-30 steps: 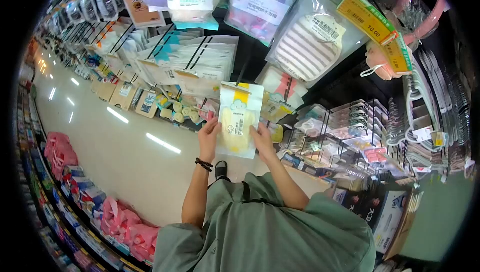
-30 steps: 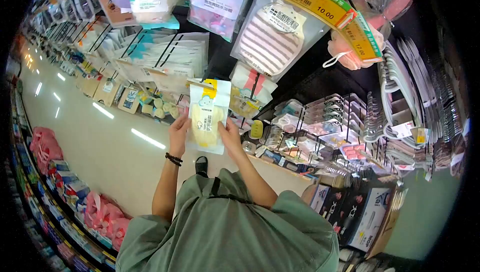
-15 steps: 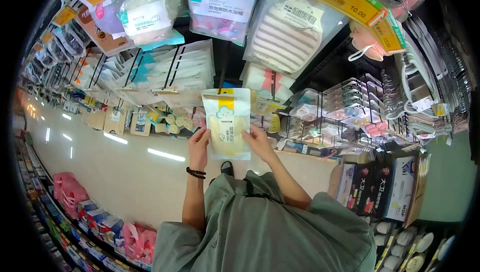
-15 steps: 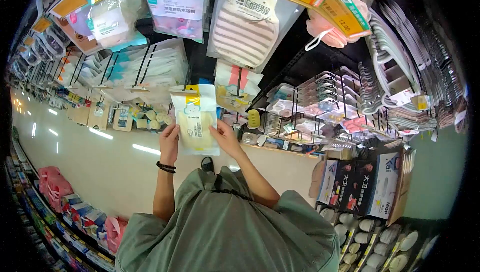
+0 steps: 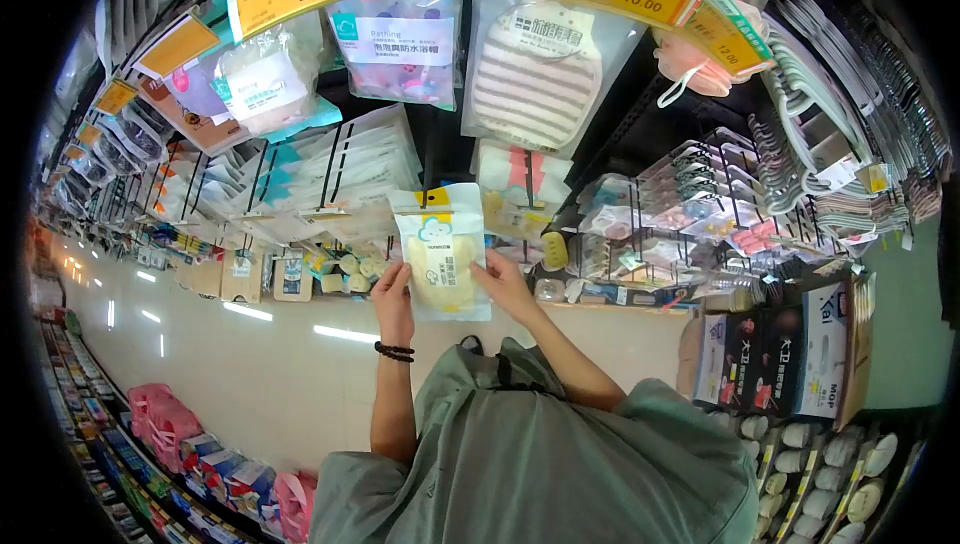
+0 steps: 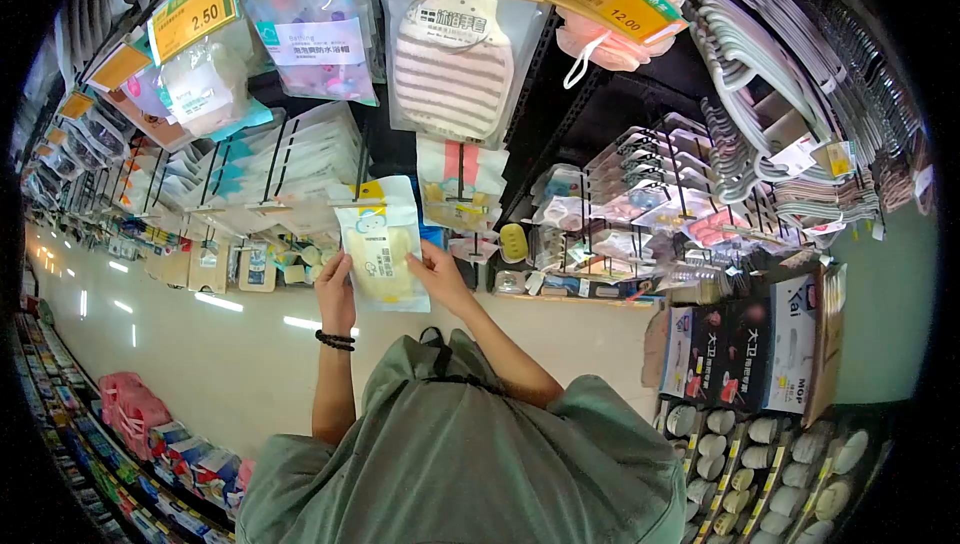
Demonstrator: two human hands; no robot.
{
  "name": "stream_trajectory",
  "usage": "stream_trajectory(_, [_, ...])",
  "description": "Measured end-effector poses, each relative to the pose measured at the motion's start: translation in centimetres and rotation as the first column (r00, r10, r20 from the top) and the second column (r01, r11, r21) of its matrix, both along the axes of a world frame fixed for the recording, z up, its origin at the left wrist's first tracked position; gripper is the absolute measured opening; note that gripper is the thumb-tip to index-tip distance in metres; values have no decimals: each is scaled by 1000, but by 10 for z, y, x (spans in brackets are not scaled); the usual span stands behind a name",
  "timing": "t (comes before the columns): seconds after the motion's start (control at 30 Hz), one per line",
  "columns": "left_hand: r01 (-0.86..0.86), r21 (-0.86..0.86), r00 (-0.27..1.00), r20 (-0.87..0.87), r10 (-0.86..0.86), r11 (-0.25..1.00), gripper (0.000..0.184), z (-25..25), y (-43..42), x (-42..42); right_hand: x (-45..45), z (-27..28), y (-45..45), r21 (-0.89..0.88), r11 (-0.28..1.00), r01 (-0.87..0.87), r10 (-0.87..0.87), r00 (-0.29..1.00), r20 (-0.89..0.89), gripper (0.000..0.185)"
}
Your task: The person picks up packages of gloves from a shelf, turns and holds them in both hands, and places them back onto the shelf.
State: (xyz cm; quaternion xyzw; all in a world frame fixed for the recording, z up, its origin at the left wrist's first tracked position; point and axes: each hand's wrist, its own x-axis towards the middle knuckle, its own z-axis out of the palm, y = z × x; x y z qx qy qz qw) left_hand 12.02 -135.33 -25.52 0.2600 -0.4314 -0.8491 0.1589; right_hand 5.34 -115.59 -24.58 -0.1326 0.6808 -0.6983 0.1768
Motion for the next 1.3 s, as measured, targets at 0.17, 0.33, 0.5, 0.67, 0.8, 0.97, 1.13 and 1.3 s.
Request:
stream_trajectory(0.17, [-84, -32, 996, 4, 84, 996, 27, 0, 1, -2, 1, 1, -3, -48, 999, 7, -7, 1000, 9, 28])
stream_trajectory(0.33, [-93, -65, 995, 11, 94, 993, 32, -8, -4, -1, -2, -7, -5, -112, 993, -41, 49, 996, 74, 33])
stream_trajectory(0.5, [-127, -101, 992, 10, 129, 987, 29, -3, -4, 0, -1, -9, -10, -131, 991, -35, 44, 997, 70, 30])
stream_trajectory(0.67, [-140, -138, 989, 20, 144, 980, 29, 1, -2, -7, -4, -4, -11, -178, 984, 0, 16, 996, 91, 38])
stream_trajectory(0.8, [-145, -191, 988, 15, 151, 971, 32, 2, -7, -43, -6, -6, -7, -159, 985, 59, -27, 981, 191, 47])
stream_trajectory(0.97, [-171, -254, 985, -52, 163, 952, 28, -5, -14, -107, -19, -31, -9, -118, 990, 83, -51, 967, 251, 49])
stream_trajectory(1.13, [-197, -295, 975, -155, 157, 935, 29, -20, -29, -165, -14, -45, 3, -22, 989, 149, -136, 946, 293, 50])
stream_trajectory(1.3, [-145, -480, 989, -85, 119, 865, 33, -75, -56, -204, 7, -58, 42, 118, 993, 13, -63, 903, 425, 36])
